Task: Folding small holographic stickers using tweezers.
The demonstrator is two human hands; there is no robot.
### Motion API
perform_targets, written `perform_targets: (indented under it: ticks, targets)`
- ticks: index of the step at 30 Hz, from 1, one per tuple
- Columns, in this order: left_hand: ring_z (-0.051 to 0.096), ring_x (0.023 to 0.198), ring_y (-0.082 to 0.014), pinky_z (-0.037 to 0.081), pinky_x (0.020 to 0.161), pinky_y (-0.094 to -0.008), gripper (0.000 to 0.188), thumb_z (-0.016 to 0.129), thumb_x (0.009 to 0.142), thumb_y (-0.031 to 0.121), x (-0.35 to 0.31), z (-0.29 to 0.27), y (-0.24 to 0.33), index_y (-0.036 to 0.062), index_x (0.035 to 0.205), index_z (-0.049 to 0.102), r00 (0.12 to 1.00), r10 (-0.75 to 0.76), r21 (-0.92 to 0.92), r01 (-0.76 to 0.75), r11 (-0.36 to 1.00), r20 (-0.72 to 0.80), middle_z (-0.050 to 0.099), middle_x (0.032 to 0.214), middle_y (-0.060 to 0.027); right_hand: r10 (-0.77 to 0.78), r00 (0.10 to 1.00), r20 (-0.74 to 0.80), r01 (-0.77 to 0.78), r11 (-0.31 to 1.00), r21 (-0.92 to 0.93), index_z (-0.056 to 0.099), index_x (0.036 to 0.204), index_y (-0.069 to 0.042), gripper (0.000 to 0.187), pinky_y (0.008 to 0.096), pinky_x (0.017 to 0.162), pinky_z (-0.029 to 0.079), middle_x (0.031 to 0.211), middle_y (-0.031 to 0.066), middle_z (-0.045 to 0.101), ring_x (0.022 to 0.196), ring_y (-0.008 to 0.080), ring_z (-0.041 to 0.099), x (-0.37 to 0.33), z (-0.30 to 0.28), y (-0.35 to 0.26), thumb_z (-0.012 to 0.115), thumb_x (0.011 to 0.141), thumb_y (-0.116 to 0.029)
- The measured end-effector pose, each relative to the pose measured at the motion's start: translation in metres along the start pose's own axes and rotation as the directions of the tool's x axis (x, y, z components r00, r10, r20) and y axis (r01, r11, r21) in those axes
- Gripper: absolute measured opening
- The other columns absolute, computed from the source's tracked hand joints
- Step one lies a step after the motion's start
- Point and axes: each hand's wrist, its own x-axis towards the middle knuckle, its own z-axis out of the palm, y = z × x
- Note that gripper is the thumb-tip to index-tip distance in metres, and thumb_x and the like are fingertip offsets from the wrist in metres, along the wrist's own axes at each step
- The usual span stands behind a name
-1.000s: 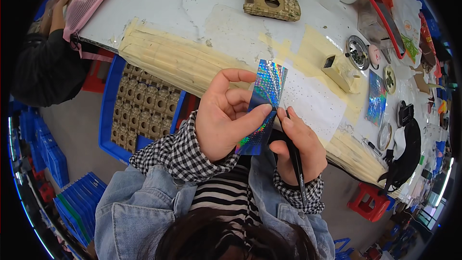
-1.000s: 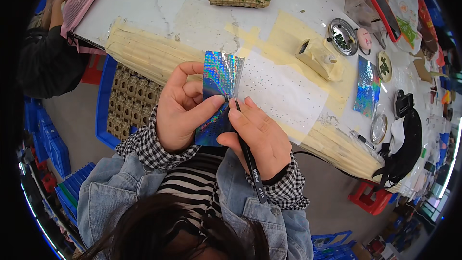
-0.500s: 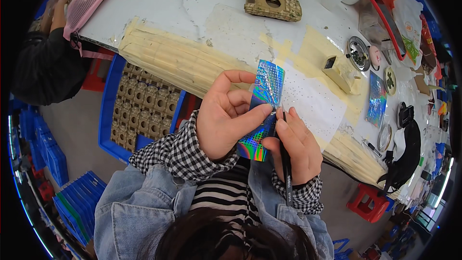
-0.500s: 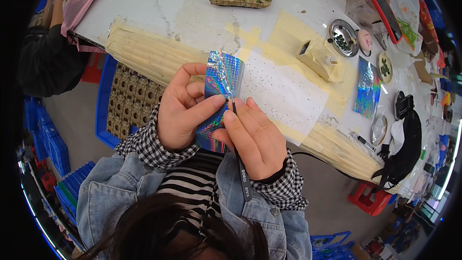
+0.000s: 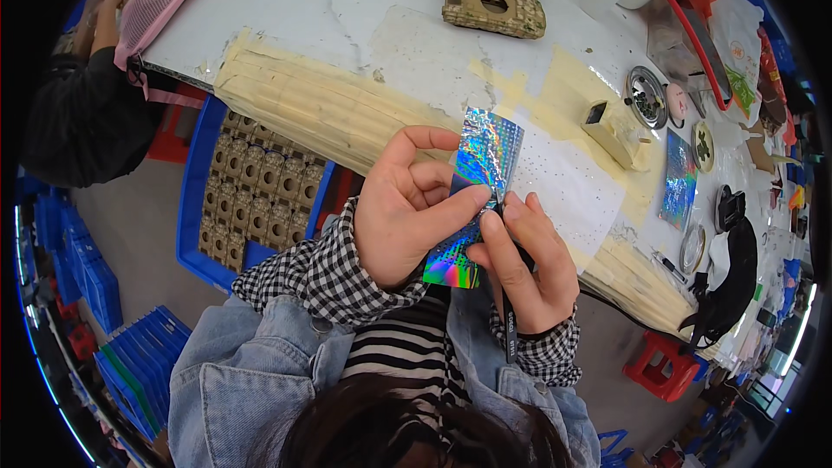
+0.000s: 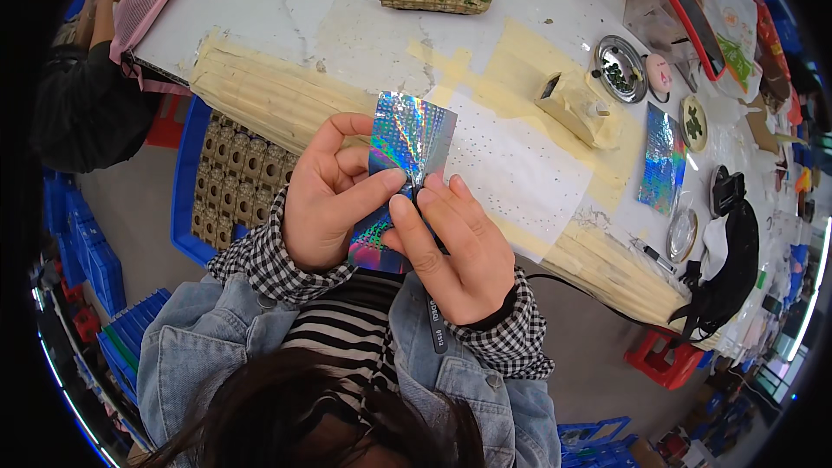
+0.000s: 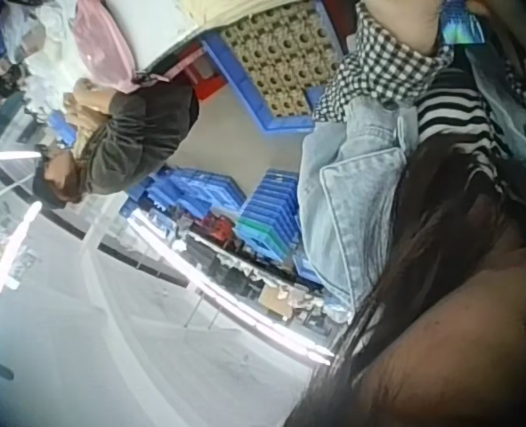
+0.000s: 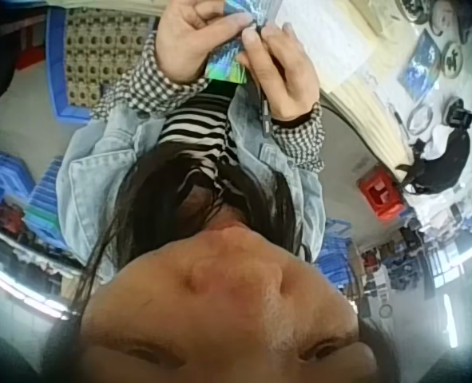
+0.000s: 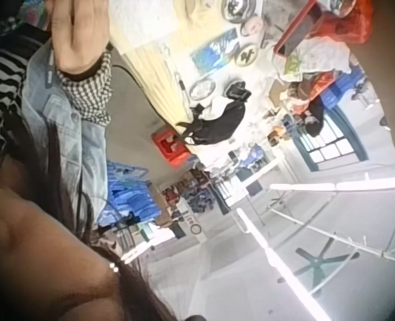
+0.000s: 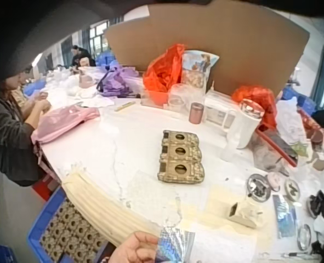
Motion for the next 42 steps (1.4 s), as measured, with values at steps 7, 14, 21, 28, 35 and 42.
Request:
perform_targets:
  ticks: [7, 14, 21, 28, 35, 42]
  targets:
    - [0.063, 0.085, -0.0113, 0.051, 0.074, -0.0227, 0.044, 0.06, 0.082, -0.006, 0.0002, -0.0008, -0.0007, -0.0026, 0.118, 0.034, 1.0, 0.006, 0.023, -0.006, 1.0, 0.002, 0.065, 0.091, -0.0116, 0.003, 1.0, -0.006, -0.003, 1.0, 0.016, 0.065, 0.106, 0.001, 0.038, 0.0443, 0.085, 0.052, 0.106, 0.0161, 0.057, 0.095, 0.031, 0.063, -0.0006, -0.0001, 0.0002, 0.075, 0.072, -0.01]
    - [0.063, 0.085, -0.0111, 0.051, 0.075, -0.0223, 0.044, 0.06, 0.082, -0.006, 0.0, -0.0001, 0.0012, -0.0023, 0.118, 0.035, 1.0, 0.0, 0.038, 0.0, 0.999, 0.006, 0.065, 0.091, -0.0112, 0.014, 1.0, -0.018, -0.013, 0.999, 0.049, 0.065, 0.106, 0.002, 0.038, 0.0434, 0.085, 0.052, 0.107, 0.016, 0.058, 0.096, 0.0305, 0.063, -0.0024, 0.0009, 0.0008, 0.075, 0.071, -0.009]
    - [0.063, 0.085, -0.0121, 0.052, 0.074, -0.0239, 0.044, 0.06, 0.082, -0.007, 0.0008, -0.001, -0.0001, -0.0028, 0.117, 0.035, 1.0, -0.005, 0.027, 0.005, 1.0, 0.008, 0.065, 0.091, -0.0119, 0.053, 0.998, -0.046, -0.051, 0.998, 0.036, 0.066, 0.105, 0.001, 0.038, 0.0435, 0.086, 0.052, 0.106, 0.0154, 0.058, 0.095, 0.0297, 0.063, -0.0048, -0.0025, 0.0001, 0.076, 0.07, -0.008]
    - [0.063, 0.086, -0.0121, 0.052, 0.074, -0.0243, 0.044, 0.06, 0.082, -0.007, 0.0015, -0.0014, 0.0002, -0.0033, 0.117, 0.035, 1.0, 0.008, 0.011, -0.008, 1.0, -0.002, 0.065, 0.092, -0.0125, 0.078, 0.997, -0.024, -0.077, 0.996, 0.053, 0.065, 0.106, 0.0, 0.04, 0.0452, 0.086, 0.051, 0.106, 0.0151, 0.058, 0.095, 0.03, 0.063, -0.0051, -0.0063, -0.0003, 0.076, 0.069, -0.009]
    - [0.062, 0.086, -0.0118, 0.052, 0.075, -0.0239, 0.044, 0.06, 0.082, -0.007, 0.0012, -0.0027, -0.0002, -0.0032, 0.118, 0.035, 1.0, 0.01, 0.06, -0.01, 0.998, 0.002, 0.065, 0.092, -0.0113, 0.061, 0.998, 0.004, -0.061, 0.994, 0.088, 0.065, 0.107, 0.001, 0.04, 0.0459, 0.085, 0.052, 0.104, 0.015, 0.058, 0.095, 0.0299, 0.063, -0.0011, -0.003, -0.0018, 0.076, 0.07, -0.01]
    - [0.062, 0.087, -0.0114, 0.051, 0.077, -0.0242, 0.044, 0.06, 0.082, -0.007, 0.0008, -0.0029, 0.0006, -0.0024, 0.118, 0.035, 1.0, 0.009, 0.061, -0.01, 0.998, 0.022, 0.065, 0.092, -0.0104, 0.056, 0.998, 0.007, -0.056, 0.996, 0.064, 0.065, 0.107, 0.001, 0.04, 0.0453, 0.085, 0.052, 0.103, 0.0152, 0.059, 0.095, 0.0294, 0.063, -0.001, -0.0008, 0.0003, 0.076, 0.07, -0.01]
